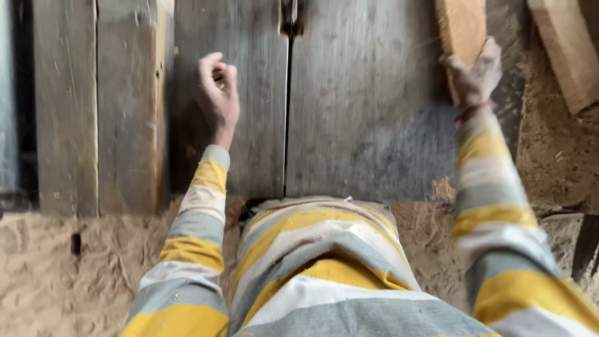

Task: The person uses a saw to cut multiple wooden blocks on a workbench, then picks up and carries a large wooden log across a workshop floor.

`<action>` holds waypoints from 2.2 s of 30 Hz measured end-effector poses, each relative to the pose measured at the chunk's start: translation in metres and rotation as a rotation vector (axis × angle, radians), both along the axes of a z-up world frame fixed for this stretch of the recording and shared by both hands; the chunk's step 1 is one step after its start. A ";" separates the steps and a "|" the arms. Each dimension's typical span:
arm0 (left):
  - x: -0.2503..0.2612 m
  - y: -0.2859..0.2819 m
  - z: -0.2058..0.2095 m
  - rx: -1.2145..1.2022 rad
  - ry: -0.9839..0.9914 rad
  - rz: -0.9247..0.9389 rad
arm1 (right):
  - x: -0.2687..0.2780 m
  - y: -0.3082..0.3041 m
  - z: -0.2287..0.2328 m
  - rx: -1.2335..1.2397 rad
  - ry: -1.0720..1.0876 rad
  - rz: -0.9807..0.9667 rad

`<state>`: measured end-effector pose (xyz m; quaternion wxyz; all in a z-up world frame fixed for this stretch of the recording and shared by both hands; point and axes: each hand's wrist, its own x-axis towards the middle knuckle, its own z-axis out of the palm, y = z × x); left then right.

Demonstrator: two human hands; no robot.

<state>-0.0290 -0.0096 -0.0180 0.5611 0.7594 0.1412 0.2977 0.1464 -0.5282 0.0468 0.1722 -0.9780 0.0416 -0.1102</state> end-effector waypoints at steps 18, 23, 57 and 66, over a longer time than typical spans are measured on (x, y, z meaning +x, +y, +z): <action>0.032 -0.001 0.016 0.079 -0.002 -0.228 | -0.057 0.164 0.006 -0.147 0.075 0.651; 0.072 0.014 0.014 0.185 -0.016 -0.158 | -0.034 0.172 0.001 -0.182 0.055 0.635; 0.099 0.020 0.005 0.237 0.003 -0.202 | -0.021 0.214 -0.014 0.189 0.085 0.665; 0.165 0.052 -0.028 0.313 -0.082 0.163 | 0.025 0.209 -0.014 0.101 0.052 0.423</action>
